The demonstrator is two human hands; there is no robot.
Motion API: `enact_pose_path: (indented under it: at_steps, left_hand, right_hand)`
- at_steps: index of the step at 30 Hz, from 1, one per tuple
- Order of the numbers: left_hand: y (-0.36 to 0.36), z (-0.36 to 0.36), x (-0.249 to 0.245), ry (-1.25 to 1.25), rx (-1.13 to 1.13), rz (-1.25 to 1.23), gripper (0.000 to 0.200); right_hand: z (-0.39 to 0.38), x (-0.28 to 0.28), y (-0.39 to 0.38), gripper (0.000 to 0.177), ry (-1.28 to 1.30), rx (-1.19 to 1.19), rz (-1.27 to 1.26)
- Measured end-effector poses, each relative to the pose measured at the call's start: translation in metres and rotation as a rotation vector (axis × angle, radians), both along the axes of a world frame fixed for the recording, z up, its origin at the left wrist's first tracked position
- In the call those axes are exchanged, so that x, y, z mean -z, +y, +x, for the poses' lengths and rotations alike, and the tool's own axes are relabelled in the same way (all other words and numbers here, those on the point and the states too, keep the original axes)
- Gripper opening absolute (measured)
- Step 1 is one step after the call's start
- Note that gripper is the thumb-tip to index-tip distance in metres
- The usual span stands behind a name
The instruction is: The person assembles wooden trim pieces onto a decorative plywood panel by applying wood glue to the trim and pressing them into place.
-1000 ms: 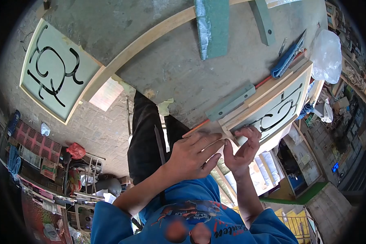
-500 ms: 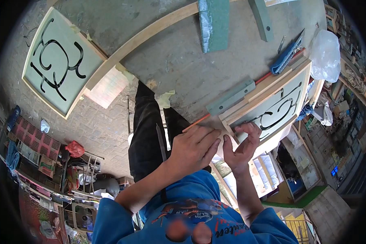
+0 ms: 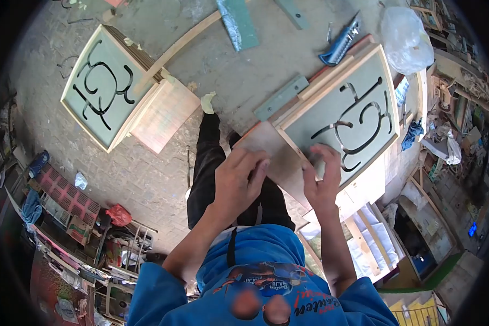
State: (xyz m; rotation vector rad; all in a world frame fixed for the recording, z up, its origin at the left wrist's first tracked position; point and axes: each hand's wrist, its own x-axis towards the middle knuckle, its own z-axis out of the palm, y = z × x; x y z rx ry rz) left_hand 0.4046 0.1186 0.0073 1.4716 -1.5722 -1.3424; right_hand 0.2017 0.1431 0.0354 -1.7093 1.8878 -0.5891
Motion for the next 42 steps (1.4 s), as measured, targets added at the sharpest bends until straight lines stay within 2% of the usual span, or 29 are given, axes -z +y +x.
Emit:
enact_pose_path:
  at_steps: [1, 4, 8, 9, 10, 12, 14, 15, 17, 18, 20, 22, 23, 24, 25, 27, 28, 30, 31, 33, 34, 36, 38, 40, 41, 42]
  left_hand:
    - [0.0, -0.002, 0.001, -0.025, -0.045, -0.025, 0.014]
    - [0.001, -0.009, -0.002, -0.017, -0.112, -0.063, 0.015]
    - [0.015, -0.008, -0.009, 0.005, -0.147, -0.023, 0.015]
    - [0.02, -0.004, -0.014, -0.053, -0.127, -0.025, 0.014]
    - [0.026, 0.0, -0.02, -0.06, -0.122, -0.04, 0.014]
    - [0.038, 0.009, -0.029, -0.067, -0.167, 0.08, 0.015]
    - [0.059, 0.024, -0.017, -0.136, -0.178, -0.01, 0.016]
    - [0.066, 0.03, -0.02, -0.166, -0.213, 0.009, 0.014]
    - [0.077, 0.045, -0.022, -0.254, -0.237, 0.021, 0.015]
    - [0.085, 0.051, -0.021, -0.262, -0.228, -0.005, 0.015]
    - [0.095, 0.062, -0.02, -0.334, -0.236, 0.117, 0.014]
    - [0.102, 0.067, -0.018, -0.334, -0.253, 0.129, 0.01]
    - [0.105, 0.07, -0.02, -0.339, -0.241, 0.179, 0.012]
    - [0.105, 0.07, -0.026, -0.344, -0.229, 0.228, 0.014]
    - [0.106, 0.071, -0.029, -0.36, -0.201, 0.207, 0.016]
    - [0.102, 0.077, -0.028, -0.459, -0.078, 0.111, 0.018]
    - [0.098, 0.08, -0.028, -0.465, -0.069, 0.085, 0.018]
    - [0.087, 0.086, -0.026, -0.631, 0.067, -0.028, 0.017]
    - [0.081, 0.087, -0.024, -0.518, 0.035, -0.134, 0.017]
    - [0.063, 0.093, -0.019, -0.567, 0.091, -0.142, 0.018]
    - [0.056, 0.1, -0.019, -0.622, 0.133, -0.122, 0.019]
    - [0.041, 0.112, -0.008, -0.635, 0.202, -0.234, 0.017]
    - [0.028, 0.125, 0.005, -0.495, 0.201, -0.114, 0.016]
    - [0.018, 0.122, -0.014, -0.351, 0.032, 0.236, 0.017]
    - [0.015, 0.136, 0.014, -0.417, 0.036, 0.14, 0.021]
    - [0.012, 0.138, 0.012, -0.476, -0.01, 0.003, 0.026]
  right_hand:
    - [-0.003, 0.004, 0.0, 0.04, 0.056, -0.077, -0.012]
    - [0.001, 0.011, 0.002, 0.042, 0.152, -0.105, -0.065]
    - [0.003, 0.009, 0.002, 0.041, 0.109, -0.047, -0.069]
    - [0.002, 0.007, 0.002, 0.041, 0.102, -0.042, -0.083]
    - [0.001, 0.004, 0.002, 0.039, 0.05, -0.025, -0.073]
    - [-0.002, 0.0, 0.007, 0.036, -0.01, -0.003, -0.089]
    - [-0.008, 0.003, 0.017, 0.024, -0.227, 0.223, -0.137]
    - [-0.011, -0.002, 0.02, 0.024, -0.24, 0.232, -0.163]
    - [-0.019, -0.017, 0.031, 0.013, -0.406, 0.396, -0.145]
    - [-0.023, -0.02, 0.04, 0.013, -0.421, 0.404, -0.168]
    - [-0.029, -0.024, 0.055, 0.011, -0.582, 0.545, -0.209]
    - [-0.03, -0.044, 0.069, 0.014, -0.577, 0.547, -0.275]
    - [-0.034, -0.05, 0.079, 0.016, -0.555, 0.528, -0.182]
    - [-0.037, -0.053, 0.088, 0.019, -0.531, 0.506, -0.091]
    - [-0.04, -0.055, 0.098, 0.019, -0.548, 0.511, -0.122]
    - [-0.043, -0.053, 0.119, 0.024, -0.602, 0.483, 0.081]
    - [-0.044, -0.048, 0.129, 0.024, -0.615, 0.49, 0.057]
    - [-0.043, -0.042, 0.143, 0.027, -0.547, 0.427, 0.081]
    - [-0.041, -0.042, 0.145, 0.027, -0.553, 0.435, 0.057]
    - [-0.033, -0.041, 0.148, 0.025, -0.51, 0.384, -0.185]
    - [-0.029, -0.038, 0.15, 0.025, -0.526, 0.37, -0.187]
    - [-0.022, -0.028, 0.153, 0.02, -0.67, 0.482, -0.23]
    - [-0.014, -0.034, 0.149, 0.019, -0.719, 0.491, -0.209]
    - [-0.009, -0.037, 0.147, 0.019, -0.743, 0.515, -0.195]
    - [-0.009, -0.037, 0.144, 0.022, -0.702, 0.504, -0.137]
    - [-0.008, -0.04, 0.134, 0.024, -0.655, 0.498, -0.084]
